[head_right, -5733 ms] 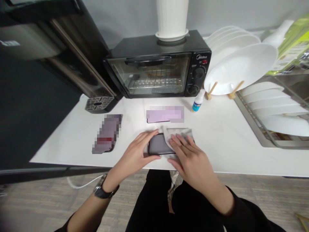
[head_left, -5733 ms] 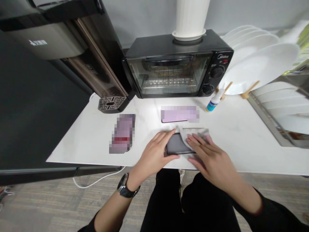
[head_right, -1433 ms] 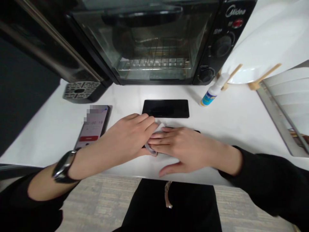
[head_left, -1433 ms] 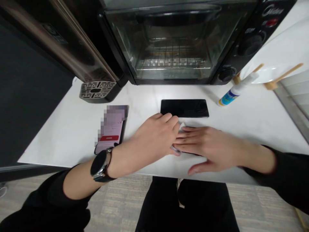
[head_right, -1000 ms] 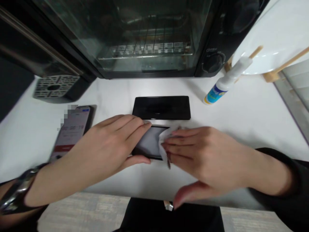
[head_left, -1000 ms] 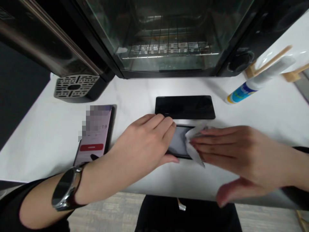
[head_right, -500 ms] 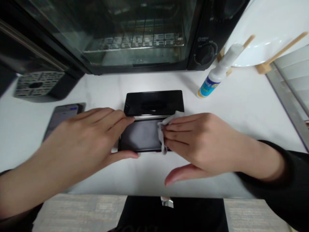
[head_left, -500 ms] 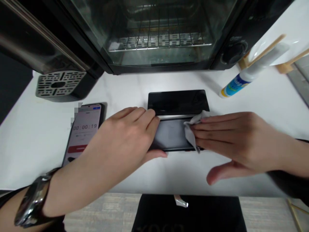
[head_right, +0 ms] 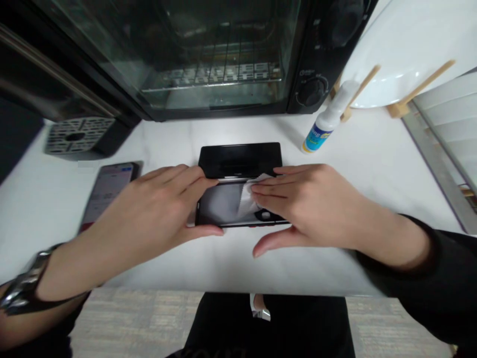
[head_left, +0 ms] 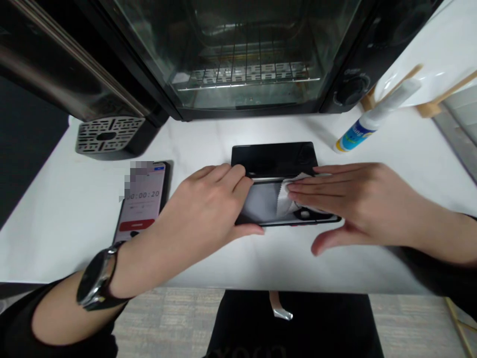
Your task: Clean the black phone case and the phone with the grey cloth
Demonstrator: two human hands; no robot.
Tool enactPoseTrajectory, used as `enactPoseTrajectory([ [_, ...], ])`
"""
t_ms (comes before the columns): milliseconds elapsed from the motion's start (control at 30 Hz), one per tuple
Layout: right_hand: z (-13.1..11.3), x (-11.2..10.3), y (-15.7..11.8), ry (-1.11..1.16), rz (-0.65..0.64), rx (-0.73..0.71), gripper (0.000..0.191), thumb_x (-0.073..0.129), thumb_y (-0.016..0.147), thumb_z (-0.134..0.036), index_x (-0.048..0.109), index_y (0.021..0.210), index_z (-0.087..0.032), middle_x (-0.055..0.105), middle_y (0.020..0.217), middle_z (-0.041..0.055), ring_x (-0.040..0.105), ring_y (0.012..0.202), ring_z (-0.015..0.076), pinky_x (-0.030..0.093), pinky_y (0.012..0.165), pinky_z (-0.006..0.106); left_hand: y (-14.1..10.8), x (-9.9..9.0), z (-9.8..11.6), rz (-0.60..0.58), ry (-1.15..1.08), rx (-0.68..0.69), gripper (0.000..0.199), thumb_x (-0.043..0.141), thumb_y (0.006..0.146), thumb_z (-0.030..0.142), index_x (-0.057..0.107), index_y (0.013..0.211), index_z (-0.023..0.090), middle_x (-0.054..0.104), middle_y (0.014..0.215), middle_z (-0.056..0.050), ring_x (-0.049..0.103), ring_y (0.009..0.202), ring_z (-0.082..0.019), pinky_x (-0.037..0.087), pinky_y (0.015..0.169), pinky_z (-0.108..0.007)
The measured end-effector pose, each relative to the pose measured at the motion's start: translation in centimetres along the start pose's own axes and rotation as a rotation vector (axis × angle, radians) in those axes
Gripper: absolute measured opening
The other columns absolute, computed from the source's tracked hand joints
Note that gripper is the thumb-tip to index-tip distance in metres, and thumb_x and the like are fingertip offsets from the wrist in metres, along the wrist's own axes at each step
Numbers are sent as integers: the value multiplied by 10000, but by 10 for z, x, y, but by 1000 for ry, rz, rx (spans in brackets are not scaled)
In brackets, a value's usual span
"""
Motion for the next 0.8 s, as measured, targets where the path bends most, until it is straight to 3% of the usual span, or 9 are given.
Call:
enactPoseTrajectory([
  [67,3,-7,-2,-8,9,-43,644,545,1006,-671,741,1263,-114,785,1268,87,782,1138,270,648,1011,431,-1,-1,-5,-25,21,-4,668,761,818,728,705,1111,130,668,1045,-93,696,966,-337,588,814,-489],
  [133,-4,-8,-1,60,-2,-109,557,590,1015,-598,748,1234,-111,777,1289,90,771,1177,254,646,1023,404,0,-2,-6,-31,27,4,660,755,824,727,708,1101,130,667,1036,-91,693,966,-333,582,818,-486],
  [200,-16,-2,1,161,-33,-156,614,585,1018,-605,706,1321,-85,733,1379,108,727,1280,248,613,1108,402,1,-2,-1,-17,25,19,665,745,834,724,705,1127,129,659,1027,-84,679,957,-322,573,822,-481],
  [333,-38,20,7,263,-101,-142,896,542,958,-775,562,1519,-77,564,1587,126,576,1484,267,510,1251,441,3,2,18,34,-77,81,732,731,838,733,668,1233,120,643,1076,-74,634,993,-283,563,860,-448],
  [400,-39,27,8,245,-112,-104,951,533,938,-808,507,1570,-97,522,1621,123,533,1522,279,434,1313,495,5,5,25,52,-135,107,766,732,837,736,645,1272,111,638,1097,-75,618,1015,-275,558,870,-431],
  [500,-27,25,7,167,-80,-47,900,499,983,-761,481,1583,-90,559,1585,138,586,1473,280,360,1348,559,6,7,22,35,-143,70,732,730,847,727,645,1242,117,627,1108,-86,623,1018,-288,558,855,-435],
  [667,6,3,1,97,-26,-37,598,584,1022,-596,683,1383,-130,724,1396,77,721,1289,263,564,1183,462,-1,2,-8,-63,-26,-14,649,719,886,685,684,1192,113,655,1126,-126,664,1068,-344,566,879,-473],
  [800,7,-3,1,213,-24,-86,465,644,1009,-530,743,1265,-155,750,1356,45,739,1258,206,600,1132,357,-6,-2,-16,-63,37,-5,638,784,827,680,712,1143,130,676,1079,-113,674,1025,-347,557,868,-487],
])
Point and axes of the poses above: each hand's wrist, its own y-axis towards the middle knuckle, its own x-axis out of the palm, z = x × y, the point moved 9 cm from there along y, towards the middle knuckle
